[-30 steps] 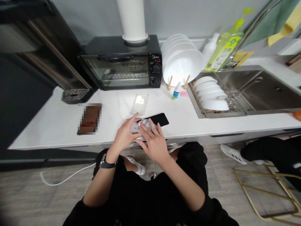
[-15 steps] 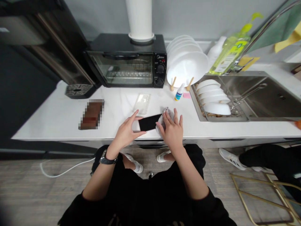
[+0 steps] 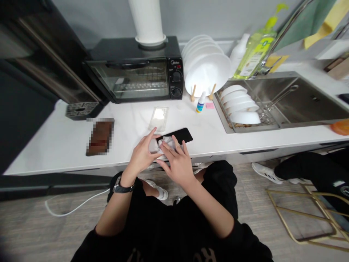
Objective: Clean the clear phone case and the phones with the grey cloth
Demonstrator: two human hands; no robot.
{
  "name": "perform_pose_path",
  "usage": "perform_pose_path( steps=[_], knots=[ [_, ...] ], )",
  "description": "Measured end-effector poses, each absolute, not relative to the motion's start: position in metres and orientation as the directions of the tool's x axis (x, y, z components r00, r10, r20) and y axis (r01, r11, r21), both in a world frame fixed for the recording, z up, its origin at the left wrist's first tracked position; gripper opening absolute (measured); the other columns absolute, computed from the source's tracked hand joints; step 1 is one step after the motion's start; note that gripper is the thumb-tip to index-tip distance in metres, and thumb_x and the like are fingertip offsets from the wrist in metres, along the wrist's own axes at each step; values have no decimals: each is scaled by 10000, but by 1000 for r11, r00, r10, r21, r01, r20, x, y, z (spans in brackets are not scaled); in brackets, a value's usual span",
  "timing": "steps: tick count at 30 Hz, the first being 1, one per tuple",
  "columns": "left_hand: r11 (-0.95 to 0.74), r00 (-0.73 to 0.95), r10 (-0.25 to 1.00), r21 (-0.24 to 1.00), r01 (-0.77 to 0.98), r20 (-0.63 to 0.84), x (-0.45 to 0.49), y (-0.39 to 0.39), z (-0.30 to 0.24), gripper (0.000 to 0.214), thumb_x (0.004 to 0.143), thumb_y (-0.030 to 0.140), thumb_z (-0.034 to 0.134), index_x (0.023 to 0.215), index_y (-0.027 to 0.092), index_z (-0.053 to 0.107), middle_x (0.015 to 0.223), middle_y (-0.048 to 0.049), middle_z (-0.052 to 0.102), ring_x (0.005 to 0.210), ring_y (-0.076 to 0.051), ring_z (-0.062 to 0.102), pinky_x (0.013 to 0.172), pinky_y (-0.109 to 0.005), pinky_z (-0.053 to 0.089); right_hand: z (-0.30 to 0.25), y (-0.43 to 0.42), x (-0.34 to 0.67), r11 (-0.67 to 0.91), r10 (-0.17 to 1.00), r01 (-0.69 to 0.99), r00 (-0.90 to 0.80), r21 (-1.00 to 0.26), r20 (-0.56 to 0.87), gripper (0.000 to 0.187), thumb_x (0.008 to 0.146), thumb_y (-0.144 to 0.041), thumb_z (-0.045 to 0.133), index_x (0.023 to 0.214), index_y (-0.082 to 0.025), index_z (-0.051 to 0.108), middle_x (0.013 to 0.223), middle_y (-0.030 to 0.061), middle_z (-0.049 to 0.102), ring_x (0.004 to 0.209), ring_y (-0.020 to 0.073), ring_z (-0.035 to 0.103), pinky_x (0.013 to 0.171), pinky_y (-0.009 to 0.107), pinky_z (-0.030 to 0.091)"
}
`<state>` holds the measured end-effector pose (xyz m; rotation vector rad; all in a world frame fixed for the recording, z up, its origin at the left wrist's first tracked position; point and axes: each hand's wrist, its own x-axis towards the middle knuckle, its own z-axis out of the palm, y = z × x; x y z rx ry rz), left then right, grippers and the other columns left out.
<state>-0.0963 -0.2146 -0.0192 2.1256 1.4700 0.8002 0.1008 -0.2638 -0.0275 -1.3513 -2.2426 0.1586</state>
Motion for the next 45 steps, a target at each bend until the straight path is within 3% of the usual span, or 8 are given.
perform_pose_path(
  steps=[5, 9, 14, 23, 29, 37, 45],
  knots=[
    [-345, 256, 938, 643, 684, 232, -93, -215, -18, 1088, 835, 336, 909, 1703, 338, 253, 1469, -74, 685, 1401, -298, 609, 1166, -498, 520, -32, -262, 146, 361, 891, 877, -223, -317, 396, 532, 1110, -495, 476, 1596, -285, 528, 1604, 13, 587, 1665, 350, 270, 1324, 708, 249],
    [-340, 261, 940, 651, 679, 219, -93, -215, -18, 1077, 845, 327, 901, 1703, 333, 251, 1473, -70, 685, 1398, -288, 614, 1178, -487, 509, -32, -233, 162, 265, 902, 915, -124, -304, 413, 553, 1103, -523, 474, 1576, -250, 559, 1592, 40, 602, 1661, 383, 267, 1316, 734, 228],
    [-338, 251, 941, 644, 686, 227, -92, -214, -19, 1077, 832, 349, 911, 1697, 310, 269, 1476, -69, 687, 1411, -298, 602, 1198, -490, 490, -27, -207, 143, 304, 896, 901, -160, -311, 414, 634, 1090, -588, 466, 1530, -153, 605, 1573, 91, 619, 1652, 403, 282, 1328, 710, 227],
    [-361, 275, 932, 640, 678, 234, -98, -214, -24, 964, 905, 250, 805, 1703, 318, 267, 1474, -91, 669, 1356, -279, 642, 1153, -461, 531, -29, -246, 79, 529, 834, 764, -387, -371, 393, 617, 1086, -572, 489, 1538, -164, 590, 1585, 78, 608, 1645, 364, 318, 1331, 683, 261],
    [-339, 264, 940, 654, 676, 215, -95, -214, -18, 1050, 845, 234, 879, 1697, 326, 271, 1472, -67, 685, 1401, -281, 612, 1181, -482, 511, -31, -263, 111, 486, 856, 793, -347, -367, 384, 563, 1094, -541, 502, 1563, -236, 567, 1588, 26, 605, 1664, 346, 275, 1336, 694, 227],
    [-336, 264, 942, 656, 676, 210, -94, -213, -17, 1027, 848, 314, 892, 1687, 334, 299, 1487, -65, 683, 1426, -291, 599, 1205, -506, 487, -33, -237, 164, 272, 900, 909, -123, -317, 418, 566, 1103, -548, 463, 1579, -254, 552, 1583, 45, 611, 1656, 383, 281, 1305, 739, 237],
    [-344, 269, 938, 659, 669, 217, -93, -214, -17, 1028, 849, 310, 886, 1687, 324, 290, 1478, -60, 687, 1413, -286, 606, 1193, -490, 496, -28, -206, 147, 350, 889, 883, -207, -314, 408, 619, 1089, -580, 468, 1574, -206, 557, 1593, 81, 599, 1656, 383, 283, 1308, 740, 240]
  ],
)
